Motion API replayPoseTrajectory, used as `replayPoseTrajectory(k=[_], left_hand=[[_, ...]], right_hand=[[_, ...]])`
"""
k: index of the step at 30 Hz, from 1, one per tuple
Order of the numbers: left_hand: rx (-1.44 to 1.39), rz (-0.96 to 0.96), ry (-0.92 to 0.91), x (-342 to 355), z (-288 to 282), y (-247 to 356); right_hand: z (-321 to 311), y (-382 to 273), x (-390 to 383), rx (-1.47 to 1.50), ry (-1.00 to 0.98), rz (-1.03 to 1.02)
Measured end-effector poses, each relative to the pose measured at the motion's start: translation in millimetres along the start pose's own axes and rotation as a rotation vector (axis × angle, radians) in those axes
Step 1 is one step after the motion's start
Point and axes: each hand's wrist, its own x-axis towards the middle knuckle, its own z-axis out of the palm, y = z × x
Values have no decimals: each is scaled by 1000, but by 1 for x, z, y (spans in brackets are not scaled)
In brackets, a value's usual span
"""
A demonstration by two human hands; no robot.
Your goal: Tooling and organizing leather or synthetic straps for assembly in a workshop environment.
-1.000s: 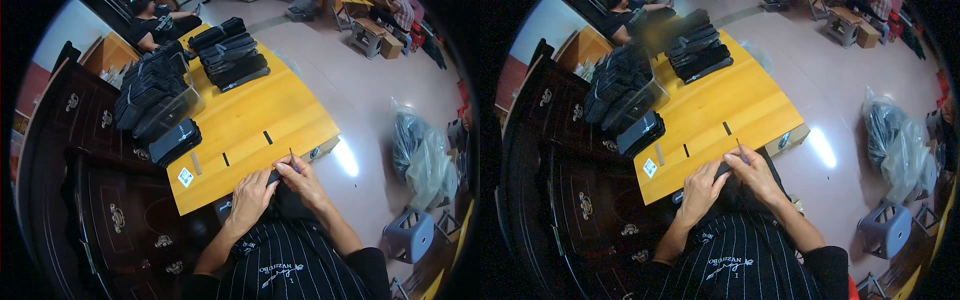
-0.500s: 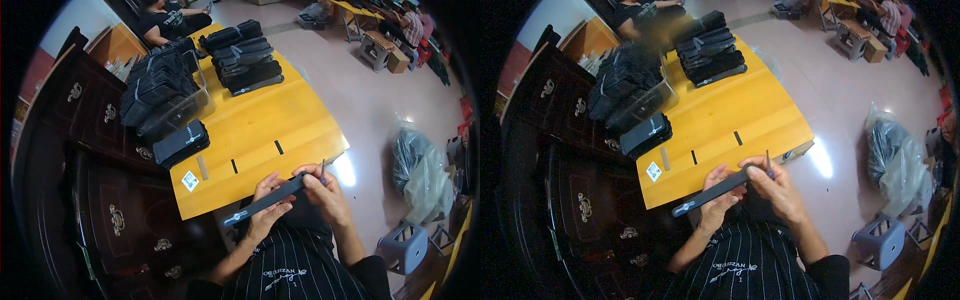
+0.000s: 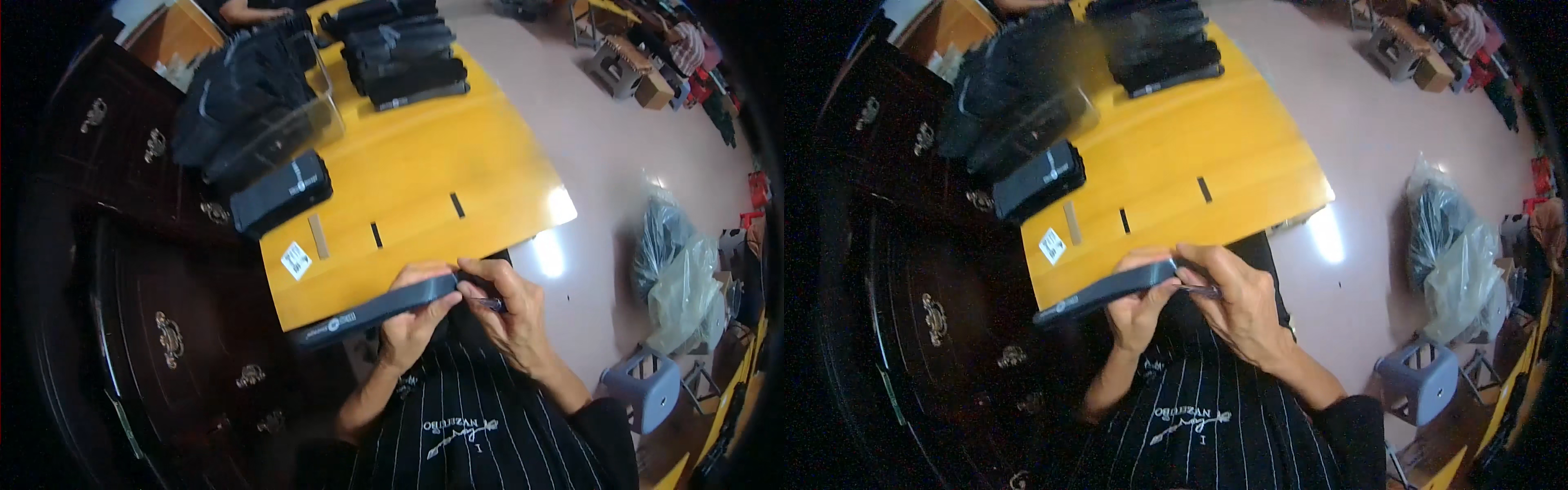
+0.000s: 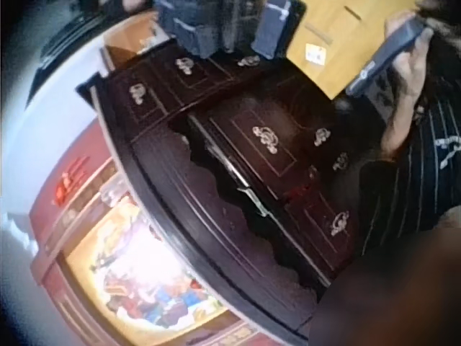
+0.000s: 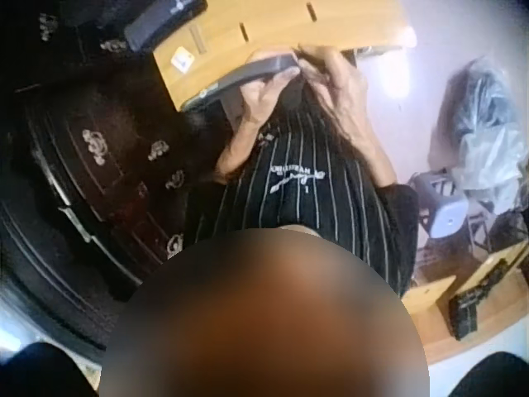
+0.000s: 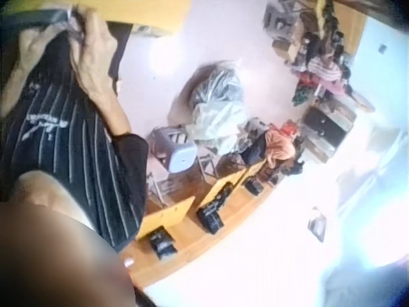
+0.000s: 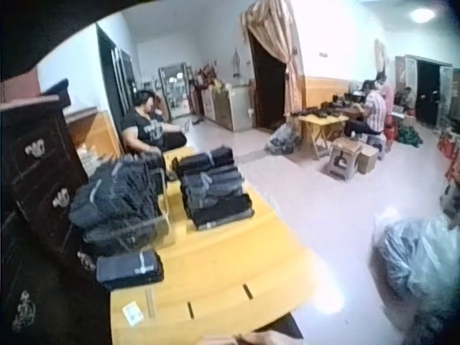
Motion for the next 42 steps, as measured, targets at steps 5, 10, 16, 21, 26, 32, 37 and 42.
replayPoseTrajectory(k=[5, 10, 16, 21, 26, 32, 37, 42], left_hand=[[-94, 86, 65, 9, 1, -17], [-157, -10, 73, 21, 8, -32], [-110, -76, 6, 32, 5, -48], [-361, -287, 161, 36, 14, -55], [-348, -366, 277, 47, 15, -67], [-301, -366, 255, 41, 11, -81], [-320, -348, 265, 36, 13, -81], [-271, -320, 251, 33, 11, -82]], right_hand=[[0, 14, 18, 263, -87, 295], [-2, 32, 40, 849, -87, 754], [2, 69, 43, 1144, -115, 950], [4, 70, 38, 832, -85, 807], [4, 78, 22, 295, 13, 600], [7, 84, 18, 55, -65, 269], [11, 84, 18, 28, -113, 295], [9, 81, 19, -19, -173, 313]])
